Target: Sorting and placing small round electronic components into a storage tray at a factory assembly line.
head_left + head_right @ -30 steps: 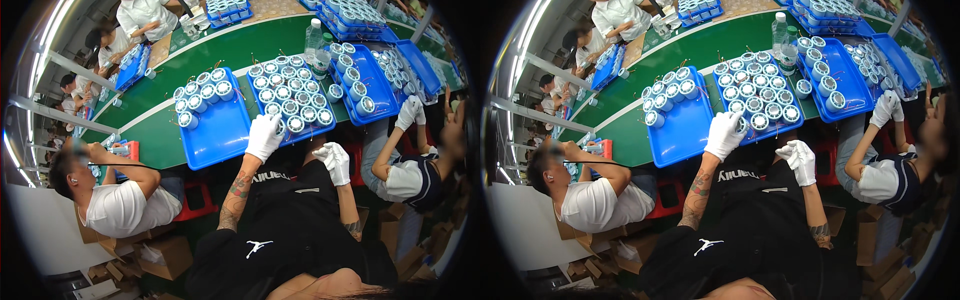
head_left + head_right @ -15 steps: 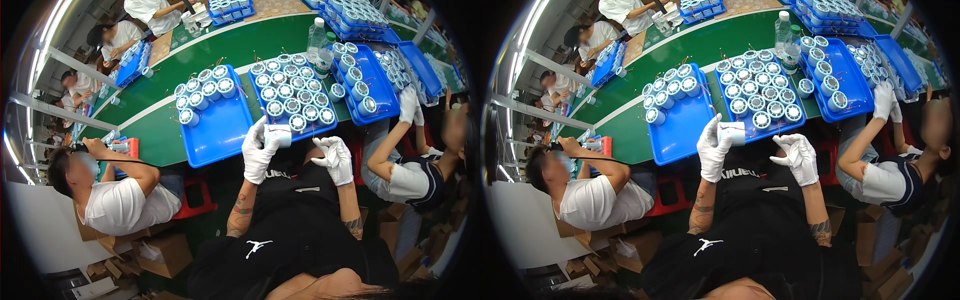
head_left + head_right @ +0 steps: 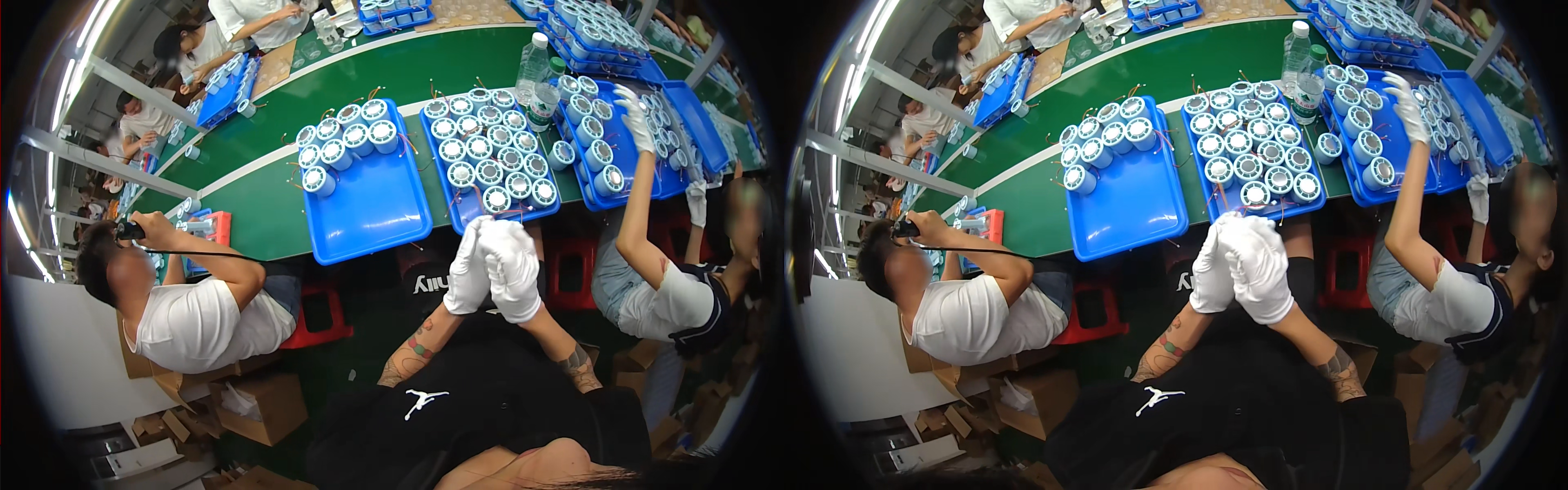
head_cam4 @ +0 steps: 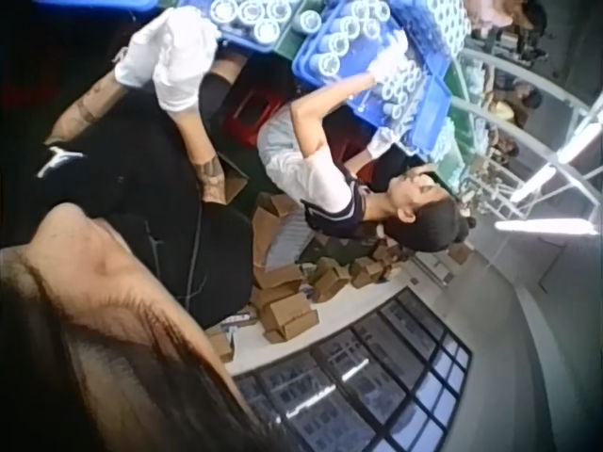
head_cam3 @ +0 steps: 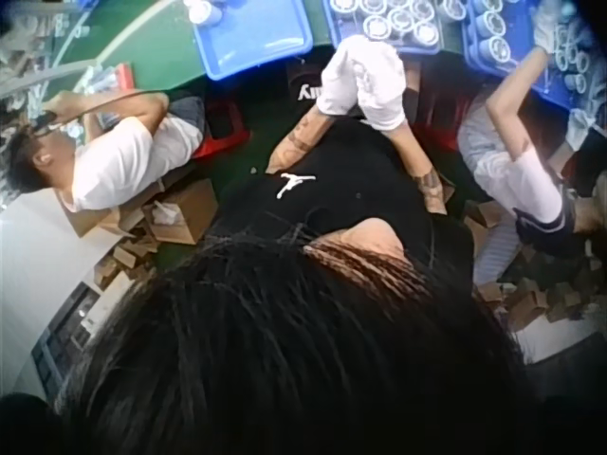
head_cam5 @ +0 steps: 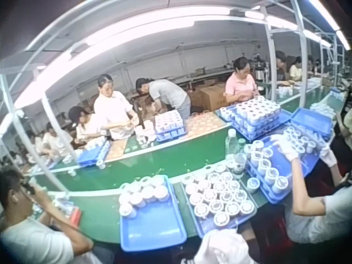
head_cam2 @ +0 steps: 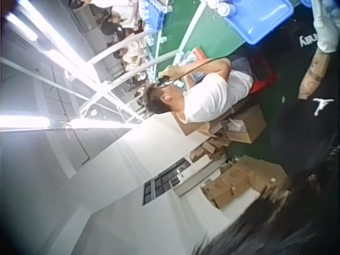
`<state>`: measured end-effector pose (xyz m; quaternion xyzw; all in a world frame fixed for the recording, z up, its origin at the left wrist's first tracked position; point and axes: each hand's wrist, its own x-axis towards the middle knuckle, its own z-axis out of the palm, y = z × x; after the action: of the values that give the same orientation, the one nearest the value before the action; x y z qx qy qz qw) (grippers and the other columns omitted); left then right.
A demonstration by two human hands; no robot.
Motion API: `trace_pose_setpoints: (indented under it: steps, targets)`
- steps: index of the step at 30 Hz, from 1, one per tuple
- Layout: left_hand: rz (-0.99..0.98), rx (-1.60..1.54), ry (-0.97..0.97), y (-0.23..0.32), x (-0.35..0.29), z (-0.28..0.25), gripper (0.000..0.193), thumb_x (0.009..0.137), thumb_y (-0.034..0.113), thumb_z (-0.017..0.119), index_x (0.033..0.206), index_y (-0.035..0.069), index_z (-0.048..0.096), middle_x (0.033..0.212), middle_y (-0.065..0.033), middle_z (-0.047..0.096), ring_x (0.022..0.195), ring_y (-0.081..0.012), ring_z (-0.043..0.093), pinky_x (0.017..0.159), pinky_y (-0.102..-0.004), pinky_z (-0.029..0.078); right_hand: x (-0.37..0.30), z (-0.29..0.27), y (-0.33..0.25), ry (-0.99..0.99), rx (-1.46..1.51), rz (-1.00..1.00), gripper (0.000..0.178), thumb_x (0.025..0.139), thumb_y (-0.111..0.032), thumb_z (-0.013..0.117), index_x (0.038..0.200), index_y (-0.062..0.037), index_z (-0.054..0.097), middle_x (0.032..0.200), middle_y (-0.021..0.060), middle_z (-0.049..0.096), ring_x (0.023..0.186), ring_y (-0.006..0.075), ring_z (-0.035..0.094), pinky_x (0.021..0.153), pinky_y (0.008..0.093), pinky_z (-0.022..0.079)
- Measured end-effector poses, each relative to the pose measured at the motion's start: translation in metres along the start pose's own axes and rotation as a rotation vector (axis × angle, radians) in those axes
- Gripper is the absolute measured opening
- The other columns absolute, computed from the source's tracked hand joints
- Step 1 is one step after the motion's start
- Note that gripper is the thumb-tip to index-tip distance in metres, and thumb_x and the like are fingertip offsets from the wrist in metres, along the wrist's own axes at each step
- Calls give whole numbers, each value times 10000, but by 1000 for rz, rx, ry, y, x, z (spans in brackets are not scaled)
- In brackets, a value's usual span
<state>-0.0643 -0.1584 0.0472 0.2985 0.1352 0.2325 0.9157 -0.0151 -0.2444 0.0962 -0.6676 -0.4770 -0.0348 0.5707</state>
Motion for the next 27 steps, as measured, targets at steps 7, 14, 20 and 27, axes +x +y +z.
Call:
trace_pose_setpoints:
  steps: [7,14,20,27]
  targets:
    - [-265,-403,-6,-6,-8,-1,416,970,337,522,1282,62,509,1216,-46,586,1068,-122,582,958,-268,447,5,-3,12,-27,-129,-4,272,898,-90,511,1149,-7,576,1194,126,604,1101,319,576,994,406,411]
    - [-207,-319,-1,11,-4,16,444,973,349,502,1314,65,493,1242,-46,584,1096,-136,576,967,-272,444,39,-1,0,-162,-360,-109,283,897,-125,516,1131,13,596,1171,139,620,1132,329,559,1034,423,369]
    - [-161,-590,-161,14,-3,12,477,979,366,469,1347,64,470,1269,-52,580,1099,-144,581,958,-278,451,14,17,-7,-32,-470,-115,267,908,-134,482,1083,13,621,1157,156,629,1100,345,573,1078,433,316]
    - [-48,-450,-209,-2,1,12,524,962,410,478,1358,68,463,1307,-66,558,1127,-162,568,981,-285,432,9,27,-2,-52,-356,-12,320,887,-149,498,1129,30,606,1189,163,609,1140,351,554,1081,445,308]
